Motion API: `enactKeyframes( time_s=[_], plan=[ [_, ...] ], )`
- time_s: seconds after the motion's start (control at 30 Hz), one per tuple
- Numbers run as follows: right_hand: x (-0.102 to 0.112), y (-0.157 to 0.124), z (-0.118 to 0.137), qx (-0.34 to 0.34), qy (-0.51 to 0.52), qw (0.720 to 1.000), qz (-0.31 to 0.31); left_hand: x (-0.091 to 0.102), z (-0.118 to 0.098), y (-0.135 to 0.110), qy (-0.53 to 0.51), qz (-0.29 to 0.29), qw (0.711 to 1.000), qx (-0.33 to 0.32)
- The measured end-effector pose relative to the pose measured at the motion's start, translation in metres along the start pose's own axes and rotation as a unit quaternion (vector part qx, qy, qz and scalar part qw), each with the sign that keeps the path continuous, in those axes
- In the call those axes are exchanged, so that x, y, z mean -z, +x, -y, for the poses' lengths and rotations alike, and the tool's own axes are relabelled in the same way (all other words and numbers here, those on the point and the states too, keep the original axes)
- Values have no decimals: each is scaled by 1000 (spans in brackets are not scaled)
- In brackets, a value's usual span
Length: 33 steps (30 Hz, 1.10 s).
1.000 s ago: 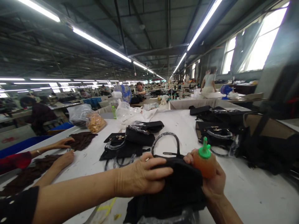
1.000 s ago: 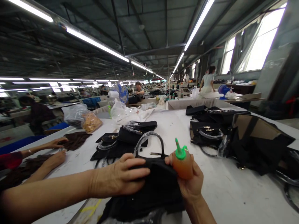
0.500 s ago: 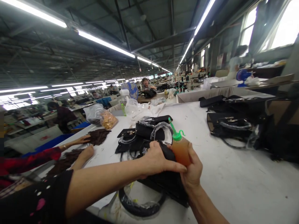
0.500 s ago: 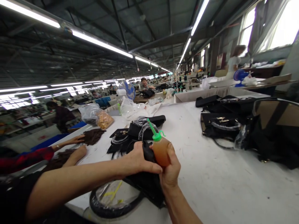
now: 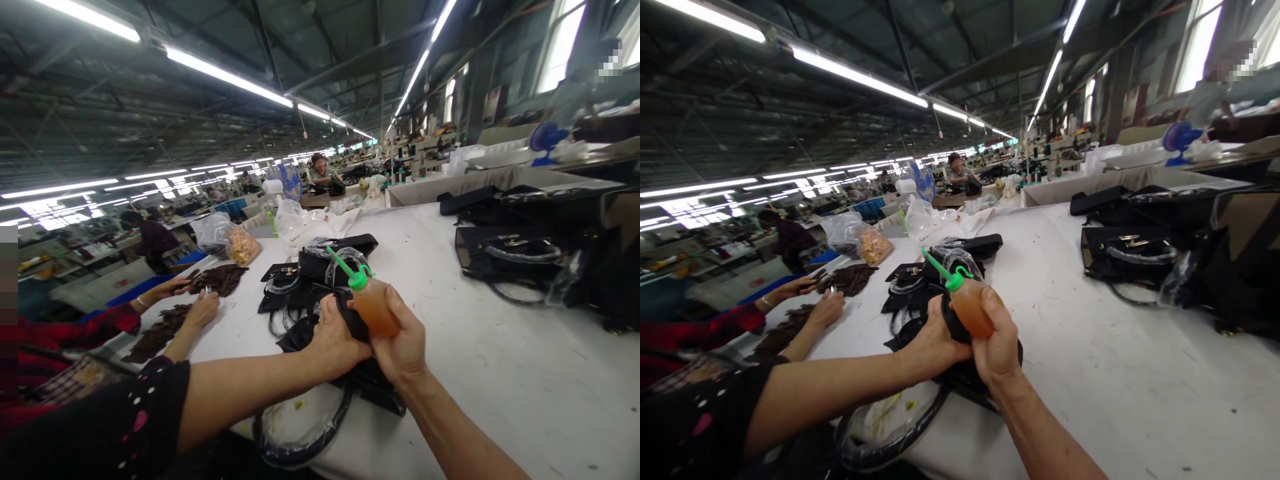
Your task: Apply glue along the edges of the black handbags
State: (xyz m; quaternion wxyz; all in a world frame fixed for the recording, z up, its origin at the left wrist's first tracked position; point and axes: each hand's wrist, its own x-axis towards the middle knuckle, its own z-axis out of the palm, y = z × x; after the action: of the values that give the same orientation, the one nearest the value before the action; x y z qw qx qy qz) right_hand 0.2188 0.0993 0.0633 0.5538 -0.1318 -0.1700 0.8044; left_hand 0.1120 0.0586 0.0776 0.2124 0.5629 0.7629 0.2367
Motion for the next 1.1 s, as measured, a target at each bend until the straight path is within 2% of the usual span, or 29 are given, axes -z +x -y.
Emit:
enactKeyframes(
  time_s=[0.1,0.2,0.33,0.47,0.63,0.83,0.9,1.0,1.1],
  plan=[
    [-9,-2,-4,11,8,1000,-7,4,-6,3,13,-63,997,48],
    [-11,-2,-1,15,12,1000,-16,15,-3,11,48,-88,995,20],
    [-6,11,19,38,23,998,-54,29,6,23,82,-40,996,-22],
    [0,22,37,54,33,993,-98,33,5,37,91,-11,991,-95],
    [7,16,42,52,30,991,-122,38,-4,56,120,29,984,-130],
    [15,12,59,72,26,986,-148,34,-9,58,168,94,961,-199],
    [15,12,63,68,16,987,-143,28,-10,60,213,96,949,-213],
    [17,12,65,57,-2,990,-133,21,-11,67,287,58,929,-226],
    [22,13,68,67,-11,989,-132,19,-13,73,276,32,917,-286]
  ],
)
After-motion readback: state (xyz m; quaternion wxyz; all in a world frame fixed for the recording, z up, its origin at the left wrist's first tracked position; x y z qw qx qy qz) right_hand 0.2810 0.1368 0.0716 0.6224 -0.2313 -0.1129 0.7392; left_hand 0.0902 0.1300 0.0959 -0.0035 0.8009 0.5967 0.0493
